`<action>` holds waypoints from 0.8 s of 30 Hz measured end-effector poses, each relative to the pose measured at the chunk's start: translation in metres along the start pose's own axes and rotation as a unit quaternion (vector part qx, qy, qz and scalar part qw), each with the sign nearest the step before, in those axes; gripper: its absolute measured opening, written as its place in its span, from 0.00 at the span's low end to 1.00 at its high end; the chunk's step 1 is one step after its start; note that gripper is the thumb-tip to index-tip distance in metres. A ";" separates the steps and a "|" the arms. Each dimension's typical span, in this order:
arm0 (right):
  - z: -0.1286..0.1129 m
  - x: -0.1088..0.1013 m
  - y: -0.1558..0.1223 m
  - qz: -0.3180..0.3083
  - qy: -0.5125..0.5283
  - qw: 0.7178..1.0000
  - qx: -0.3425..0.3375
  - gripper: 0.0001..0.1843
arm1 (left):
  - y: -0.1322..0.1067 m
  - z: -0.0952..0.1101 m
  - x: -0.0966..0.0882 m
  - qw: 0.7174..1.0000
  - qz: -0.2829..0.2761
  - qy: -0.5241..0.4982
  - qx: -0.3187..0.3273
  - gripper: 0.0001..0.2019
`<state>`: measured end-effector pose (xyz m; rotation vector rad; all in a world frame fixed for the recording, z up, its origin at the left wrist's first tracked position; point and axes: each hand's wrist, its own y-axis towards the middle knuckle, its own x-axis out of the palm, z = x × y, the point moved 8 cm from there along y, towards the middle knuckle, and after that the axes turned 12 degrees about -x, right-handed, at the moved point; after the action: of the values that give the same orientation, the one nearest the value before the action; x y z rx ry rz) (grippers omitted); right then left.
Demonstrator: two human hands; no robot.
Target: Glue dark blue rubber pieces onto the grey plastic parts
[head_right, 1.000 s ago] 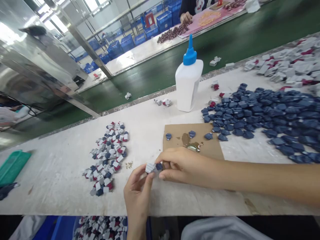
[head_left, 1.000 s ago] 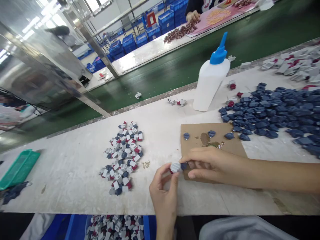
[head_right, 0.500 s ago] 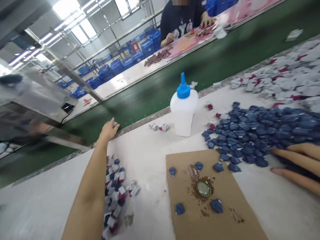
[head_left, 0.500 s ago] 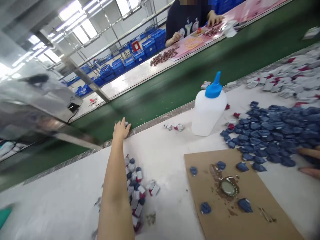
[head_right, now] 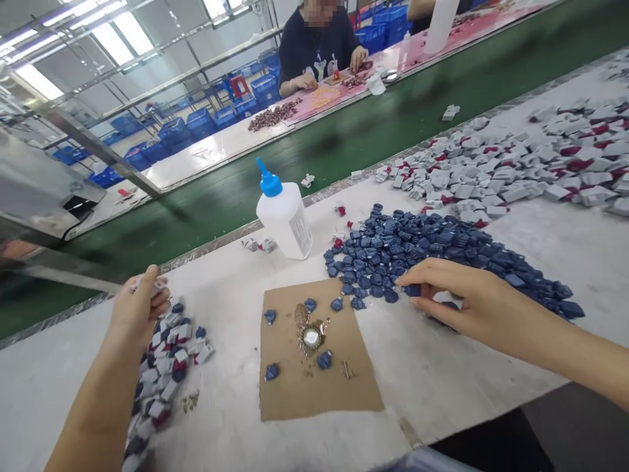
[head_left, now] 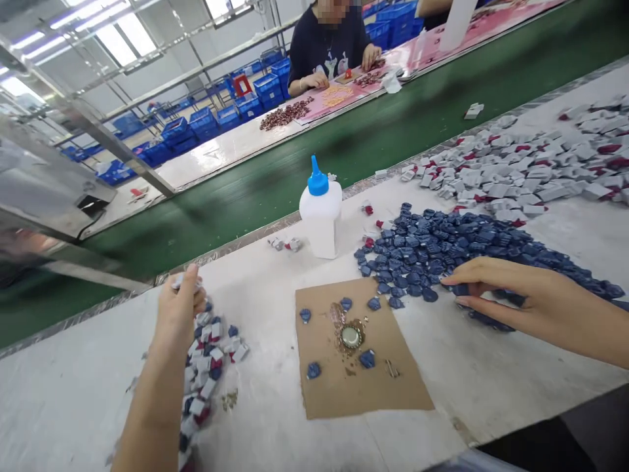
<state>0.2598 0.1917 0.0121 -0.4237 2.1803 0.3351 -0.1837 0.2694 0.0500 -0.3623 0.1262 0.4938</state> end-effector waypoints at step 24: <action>-0.105 0.101 0.059 -0.049 0.064 0.961 -0.263 0.17 | -0.216 -0.159 0.070 0.888 -0.097 -0.369 -0.257 0.21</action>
<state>0.1032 0.1871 -0.0025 -0.8644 2.1674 0.8581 -0.0230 0.0645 -0.0452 -0.6737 -0.7936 0.4321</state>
